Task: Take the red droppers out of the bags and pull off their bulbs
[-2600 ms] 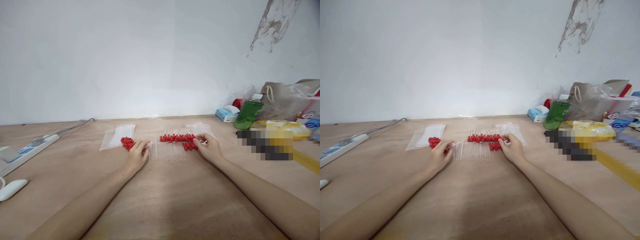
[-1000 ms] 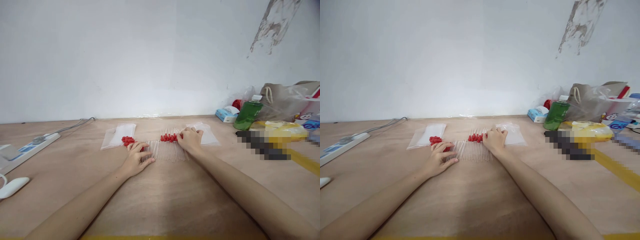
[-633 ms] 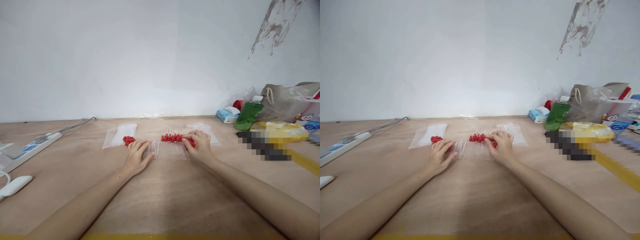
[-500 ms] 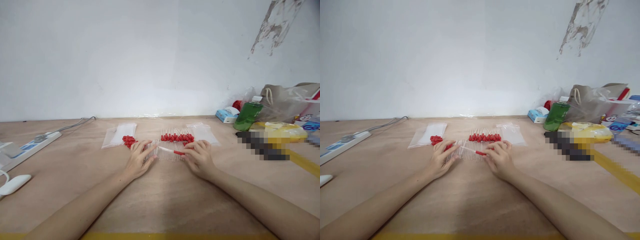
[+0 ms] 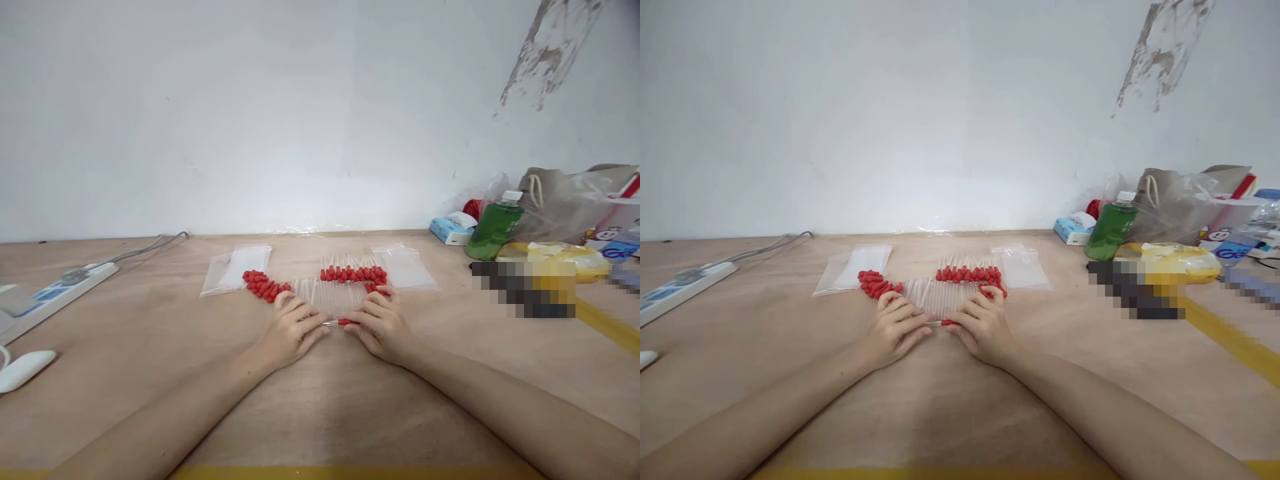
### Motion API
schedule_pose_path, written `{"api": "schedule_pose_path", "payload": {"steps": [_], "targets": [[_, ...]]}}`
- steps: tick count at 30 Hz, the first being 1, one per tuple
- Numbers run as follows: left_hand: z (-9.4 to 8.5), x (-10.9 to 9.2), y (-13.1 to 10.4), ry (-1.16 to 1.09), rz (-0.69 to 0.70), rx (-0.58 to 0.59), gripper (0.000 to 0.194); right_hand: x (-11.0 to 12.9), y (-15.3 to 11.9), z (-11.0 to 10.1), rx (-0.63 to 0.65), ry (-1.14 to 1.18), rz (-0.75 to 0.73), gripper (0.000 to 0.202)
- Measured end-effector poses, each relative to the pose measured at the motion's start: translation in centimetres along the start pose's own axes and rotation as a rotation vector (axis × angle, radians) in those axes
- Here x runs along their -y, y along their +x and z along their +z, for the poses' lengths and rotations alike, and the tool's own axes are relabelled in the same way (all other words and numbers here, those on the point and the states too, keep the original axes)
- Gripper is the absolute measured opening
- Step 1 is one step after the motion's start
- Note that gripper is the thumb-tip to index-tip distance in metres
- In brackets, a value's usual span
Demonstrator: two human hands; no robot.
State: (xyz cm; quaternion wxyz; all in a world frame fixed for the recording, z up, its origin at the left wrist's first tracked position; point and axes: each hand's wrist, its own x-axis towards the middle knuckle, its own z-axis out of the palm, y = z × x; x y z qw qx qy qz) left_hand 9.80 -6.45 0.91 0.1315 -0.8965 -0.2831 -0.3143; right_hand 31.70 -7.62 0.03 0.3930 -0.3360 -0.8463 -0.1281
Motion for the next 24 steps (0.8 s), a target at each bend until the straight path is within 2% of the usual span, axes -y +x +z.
{"api": "schedule_pose_path", "payload": {"steps": [8, 17, 21, 24], "targets": [[0.1, -0.1, 0.4, 0.04, 0.019, 0.055, 0.019, -0.2, -0.1, 0.1, 0.043, -0.007, -0.02, 0.015], [-0.1, -0.4, 0.2, 0.084, 0.046, 0.067, 0.022, 0.0, 0.0, 0.0, 0.065, -0.013, -0.074, 0.016], [-0.7, 0.9, -0.5, 0.103, 0.029, 0.048, 0.019, -0.9, -0.4, -0.5, 0.071, -0.009, -0.046, 0.018], [-1.6, 2.9, -1.3, 0.114, -0.114, -0.075, 0.015, -2.4, -0.9, -1.1, 0.005, -0.043, 0.1, 0.018]]}}
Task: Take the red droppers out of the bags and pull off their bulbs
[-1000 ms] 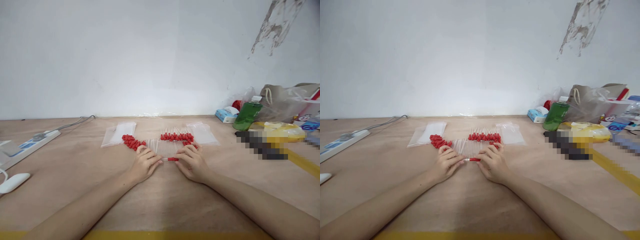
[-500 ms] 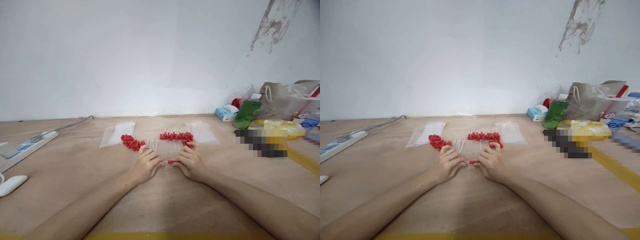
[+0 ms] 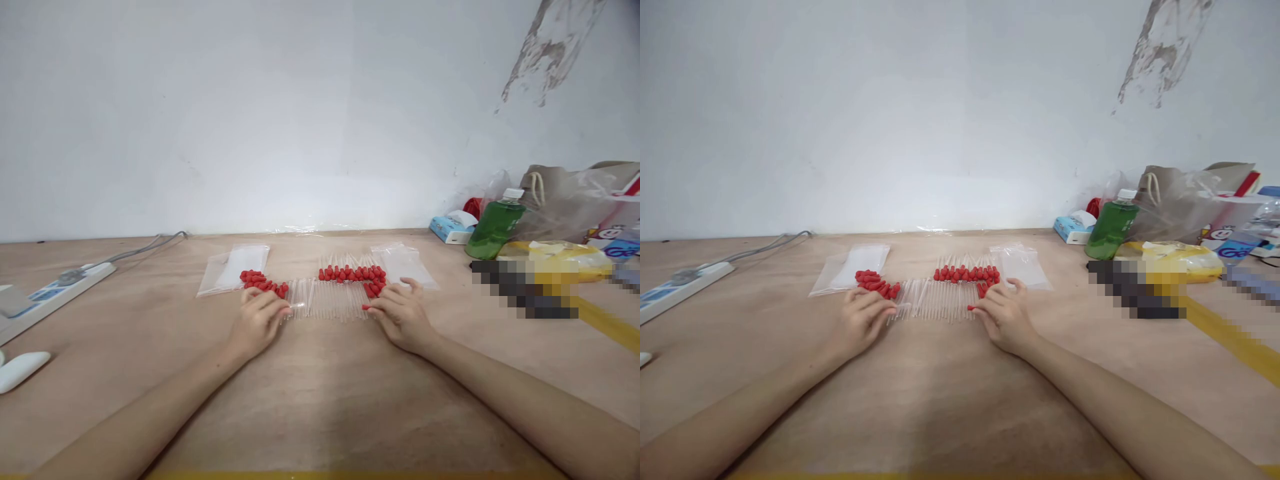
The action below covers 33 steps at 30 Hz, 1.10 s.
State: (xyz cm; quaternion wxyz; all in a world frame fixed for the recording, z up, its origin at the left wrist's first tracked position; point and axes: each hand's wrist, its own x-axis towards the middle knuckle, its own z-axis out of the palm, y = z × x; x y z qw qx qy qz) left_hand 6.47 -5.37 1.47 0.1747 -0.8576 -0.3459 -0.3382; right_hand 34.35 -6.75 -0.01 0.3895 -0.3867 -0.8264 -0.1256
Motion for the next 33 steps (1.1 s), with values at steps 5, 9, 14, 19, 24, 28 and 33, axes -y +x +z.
{"api": "schedule_pose_path", "payload": {"steps": [5, 9, 14, 19, 24, 28, 33], "targets": [[0.6, 1.5, 0.2, -0.111, -0.179, -0.106, 0.024, -1.1, 0.1, 0.9, -0.091, 0.223, 0.054, 0.02], [2.2, 1.6, 0.8, -0.056, -0.176, -0.048, 0.035, -1.6, 0.5, 1.8, -0.181, 0.311, 0.098, 0.029], [3.1, 2.2, 1.2, -0.039, -0.175, -0.061, 0.026, -3.2, 0.6, 1.3, -0.197, 0.249, 0.27, 0.026], [3.2, 2.0, 1.3, -0.087, -0.207, -0.018, 0.011, -4.8, 0.5, 1.1, -0.204, 0.122, 0.465, 0.017], [2.8, 1.3, 1.2, -0.184, -0.205, 0.068, 0.032, -5.4, 0.3, 1.1, -0.127, 0.062, 0.524, 0.02], [2.1, 0.9, 1.1, -0.171, -0.184, 0.123, 0.052, -5.1, 0.6, 1.1, -0.099, 0.018, 0.523, 0.02], [1.5, 0.6, 0.9, -0.099, -0.148, 0.132, 0.05, -4.7, 1.1, 1.3, -0.029, -0.016, 0.496, 0.022]]}}
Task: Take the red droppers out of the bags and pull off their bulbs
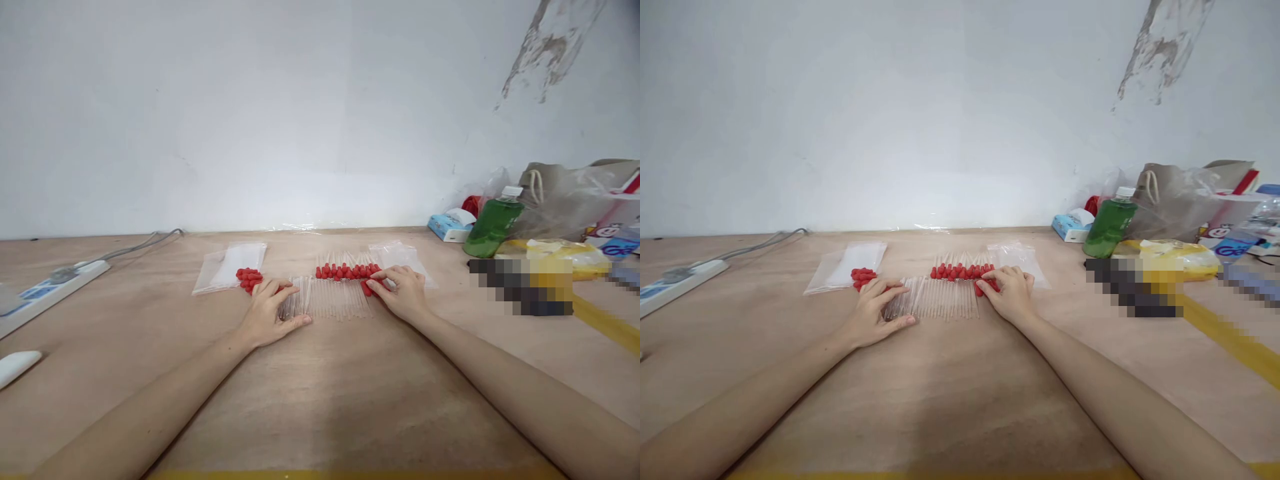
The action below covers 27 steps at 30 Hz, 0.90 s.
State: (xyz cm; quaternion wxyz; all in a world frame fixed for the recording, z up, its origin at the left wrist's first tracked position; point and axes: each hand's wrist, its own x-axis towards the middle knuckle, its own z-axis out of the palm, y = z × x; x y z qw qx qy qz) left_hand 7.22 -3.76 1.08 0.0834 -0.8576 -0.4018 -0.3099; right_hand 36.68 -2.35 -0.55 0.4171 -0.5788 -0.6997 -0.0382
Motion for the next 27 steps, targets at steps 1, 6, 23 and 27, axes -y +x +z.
{"api": "schedule_pose_path", "payload": {"steps": [1, 6, 23, 27], "targets": [[0.0, 0.0, 0.0, 0.018, 0.001, 0.001, 0.05, 0.0, 0.0, 0.0, 0.008, -0.005, -0.002, 0.022], [-0.1, -0.1, 0.0, 0.063, 0.0, 0.011, 0.051, 0.1, -0.2, -0.1, 0.016, -0.01, -0.008, 0.029], [-0.2, -0.1, -0.2, 0.063, -0.013, 0.035, 0.062, 0.0, 6.0, -0.2, 0.321, -0.14, 0.413, 0.023], [-0.3, -0.2, -0.1, 0.049, -0.03, 0.05, 0.067, 0.1, 6.0, 0.0, 0.345, -0.177, 0.431, 0.02]]}}
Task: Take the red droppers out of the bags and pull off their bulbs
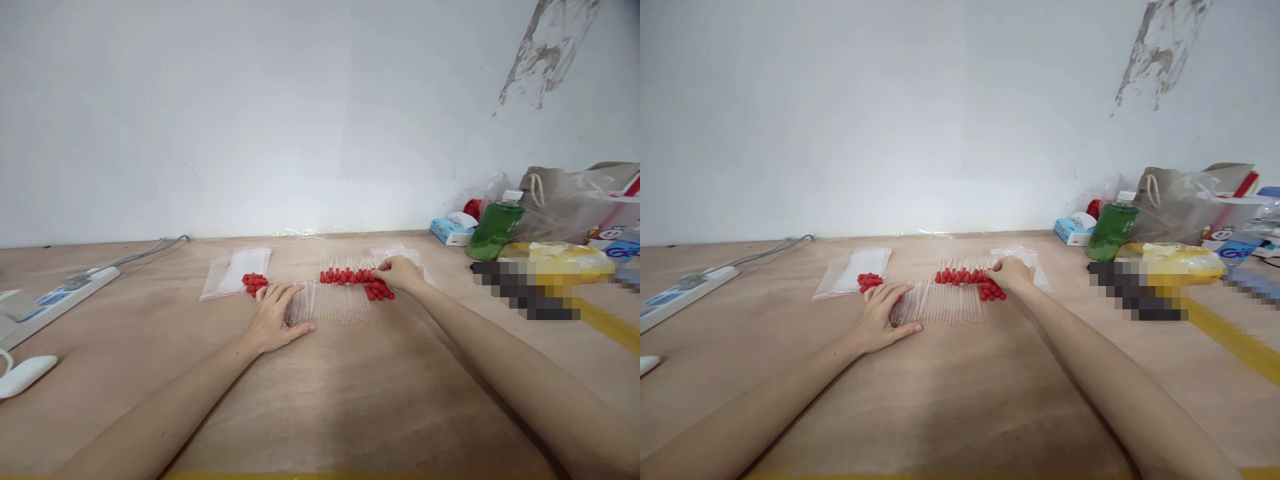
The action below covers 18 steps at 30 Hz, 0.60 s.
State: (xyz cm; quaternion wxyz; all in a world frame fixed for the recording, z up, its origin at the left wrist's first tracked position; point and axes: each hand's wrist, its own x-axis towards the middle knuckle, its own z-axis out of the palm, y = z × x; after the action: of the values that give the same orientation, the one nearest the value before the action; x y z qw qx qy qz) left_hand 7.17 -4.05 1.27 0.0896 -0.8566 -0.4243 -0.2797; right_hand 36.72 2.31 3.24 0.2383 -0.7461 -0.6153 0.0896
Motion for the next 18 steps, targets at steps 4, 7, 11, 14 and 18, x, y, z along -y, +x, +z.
{"api": "schedule_pose_path", "payload": {"steps": [4, 7, 11, 14, 18], "targets": [[0.1, 0.0, 0.0, -0.006, -0.01, 0.001, 0.069, 0.3, 0.0, 0.1, -0.011, -0.035, 0.007, 0.021], [0.1, 0.0, 0.0, -0.009, -0.014, 0.003, 0.069, 0.5, -0.1, 0.2, -0.032, -0.035, 0.029, 0.027], [0.0, -0.1, 0.0, -0.017, -0.018, 0.005, 0.068, 0.4, 0.1, -0.2, -0.06, 0.021, 0.062, 0.028], [0.0, -0.1, 0.0, -0.024, -0.017, -0.002, 0.069, 0.3, 0.0, -0.9, -0.081, 0.095, 0.039, 0.03], [0.1, 0.0, -0.1, -0.03, -0.01, -0.062, 0.062, 0.7, -2.2, -1.1, -0.092, 0.237, -0.135, 0.023]]}}
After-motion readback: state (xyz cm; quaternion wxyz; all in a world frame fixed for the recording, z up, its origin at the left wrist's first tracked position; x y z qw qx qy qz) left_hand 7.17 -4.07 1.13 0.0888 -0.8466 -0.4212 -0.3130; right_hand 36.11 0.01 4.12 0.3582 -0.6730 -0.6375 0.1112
